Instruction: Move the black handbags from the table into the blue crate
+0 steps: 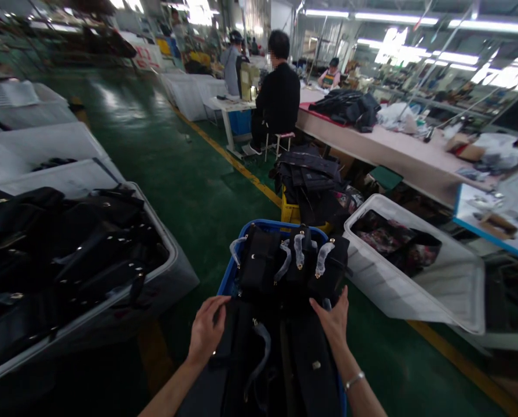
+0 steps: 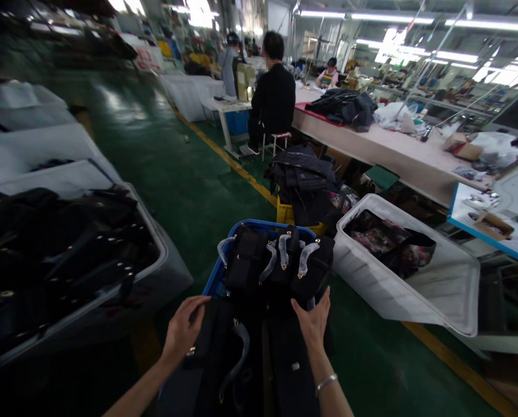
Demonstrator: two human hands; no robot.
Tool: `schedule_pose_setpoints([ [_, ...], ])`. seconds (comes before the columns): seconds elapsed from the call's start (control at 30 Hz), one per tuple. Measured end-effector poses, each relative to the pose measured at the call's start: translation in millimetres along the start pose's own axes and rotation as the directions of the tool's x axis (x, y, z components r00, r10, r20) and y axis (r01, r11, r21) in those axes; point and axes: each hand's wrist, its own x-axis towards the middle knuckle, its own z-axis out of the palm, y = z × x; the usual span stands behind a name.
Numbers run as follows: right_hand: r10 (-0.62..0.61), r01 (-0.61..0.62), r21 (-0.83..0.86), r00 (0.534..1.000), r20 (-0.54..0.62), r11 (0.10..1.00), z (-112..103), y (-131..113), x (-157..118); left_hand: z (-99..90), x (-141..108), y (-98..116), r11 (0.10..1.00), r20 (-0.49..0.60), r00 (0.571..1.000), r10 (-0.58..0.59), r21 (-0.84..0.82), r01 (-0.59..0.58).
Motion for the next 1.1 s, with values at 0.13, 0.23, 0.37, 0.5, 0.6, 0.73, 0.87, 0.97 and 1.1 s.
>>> schedule_pose_setpoints([
  [0.13,0.023,-0.022,0.012,0.996,-0.091,1.0,52,-5,24,47.5,73,53,0.993,0.105,0.994,-0.03,0.116,0.017],
  [0.23,0.019,-0.023,-0.055,0.998,-0.068,0.998,79,-2,32,93.9,102,77,0.987,0.163,0.984,-0.066,0.157,0.04],
  [0.37,-0.106,0.114,-0.146,0.993,0.061,0.983,80,2,66,137.7,121,80,0.985,0.175,0.981,-0.083,0.165,0.053],
  [0.5,-0.257,0.27,-0.124,0.96,0.108,0.955,49,1,128,138.8,152,80,0.984,0.158,0.982,-0.106,0.161,0.08],
  [0.6,-0.423,0.435,-0.134,0.9,0.107,0.89,26,-2,165,107.5,182,95,0.981,0.063,0.997,-0.037,0.191,0.024],
  [0.73,-0.446,0.545,-0.298,0.828,0.341,0.784,33,1,165,70.7,204,123,0.937,-0.008,0.988,0.151,0.319,-0.141],
  [0.87,-0.361,0.542,-0.359,0.811,0.461,0.76,78,11,137,110.8,194,106,0.938,0.193,0.977,0.091,0.314,-0.149],
  [0.97,-0.392,0.56,-0.331,0.8,0.454,0.759,100,16,129,171.1,176,66,0.952,0.367,0.928,-0.059,0.301,-0.058],
  [1.1,-0.44,0.558,-0.241,0.802,0.404,0.794,98,14,137,212.0,159,36,0.948,0.436,0.889,-0.14,0.319,-0.007],
])
